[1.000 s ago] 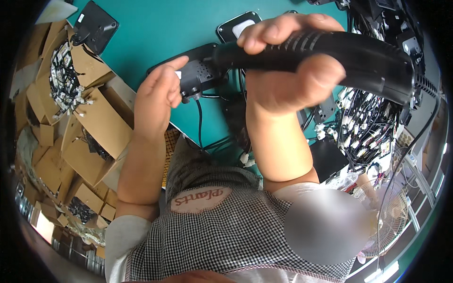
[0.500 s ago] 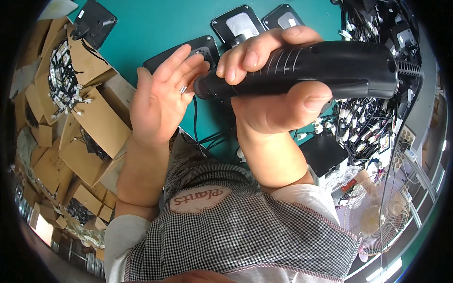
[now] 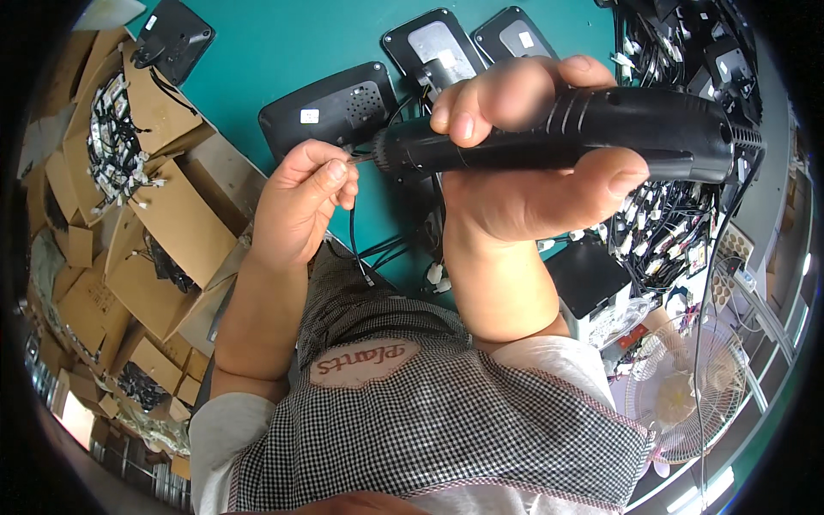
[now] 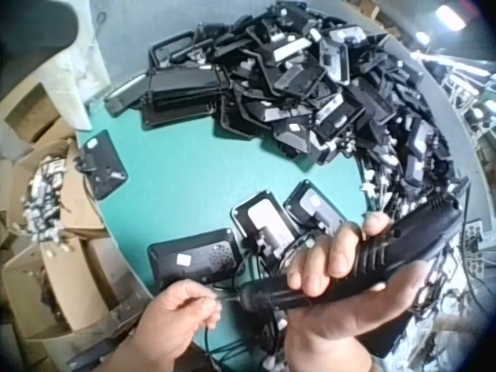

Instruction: The person uses a handheld electric screwdriver to fasten screws into the back of several small black electronic devices on a green workbench. The person picks up each device, secures it with the tool, and places it back on the table, repeating the process for multiple units.

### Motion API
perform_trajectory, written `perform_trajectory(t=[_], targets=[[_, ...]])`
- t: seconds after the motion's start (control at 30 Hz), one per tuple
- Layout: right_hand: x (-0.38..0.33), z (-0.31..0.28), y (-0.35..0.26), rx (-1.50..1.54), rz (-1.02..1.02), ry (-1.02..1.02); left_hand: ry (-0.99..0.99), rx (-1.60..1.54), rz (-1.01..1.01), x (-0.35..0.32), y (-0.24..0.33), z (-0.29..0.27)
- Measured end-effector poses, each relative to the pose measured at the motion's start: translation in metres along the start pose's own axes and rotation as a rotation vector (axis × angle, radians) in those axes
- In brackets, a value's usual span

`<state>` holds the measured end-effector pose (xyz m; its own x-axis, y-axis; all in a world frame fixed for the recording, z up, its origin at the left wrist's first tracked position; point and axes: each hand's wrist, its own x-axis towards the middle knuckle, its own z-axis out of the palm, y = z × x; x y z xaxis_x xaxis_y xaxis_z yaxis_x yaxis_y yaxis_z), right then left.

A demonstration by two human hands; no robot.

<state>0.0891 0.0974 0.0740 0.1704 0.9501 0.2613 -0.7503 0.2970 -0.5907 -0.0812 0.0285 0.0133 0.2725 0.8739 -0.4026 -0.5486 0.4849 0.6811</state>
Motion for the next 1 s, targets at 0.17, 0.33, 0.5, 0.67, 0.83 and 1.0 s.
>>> perform_trajectory(t=[0.17,0.33,0.5,0.67,0.83,1.0], targets=[[-0.001,-0.001,-0.006,-0.016,-0.039,0.025,0.132,-0.074,-0.113,-0.002,0.003,0.01],[-0.005,-0.006,-0.006,-0.056,-0.039,0.008,0.081,-0.016,-0.072,-0.002,-0.005,0.017],[-0.004,-0.009,-0.008,-0.036,-0.046,0.024,0.116,-0.08,-0.105,0.001,-0.009,0.026],[-0.003,-0.017,-0.014,-0.013,-0.032,-0.007,0.156,-0.059,-0.091,0.004,-0.01,0.037],[-0.002,-0.02,-0.018,-0.012,-0.036,-0.029,0.098,-0.048,-0.044,0.009,-0.015,0.041],[0.0,-0.02,-0.025,0.001,-0.023,-0.021,0.048,0.34,0.025,0.009,-0.006,0.035]])
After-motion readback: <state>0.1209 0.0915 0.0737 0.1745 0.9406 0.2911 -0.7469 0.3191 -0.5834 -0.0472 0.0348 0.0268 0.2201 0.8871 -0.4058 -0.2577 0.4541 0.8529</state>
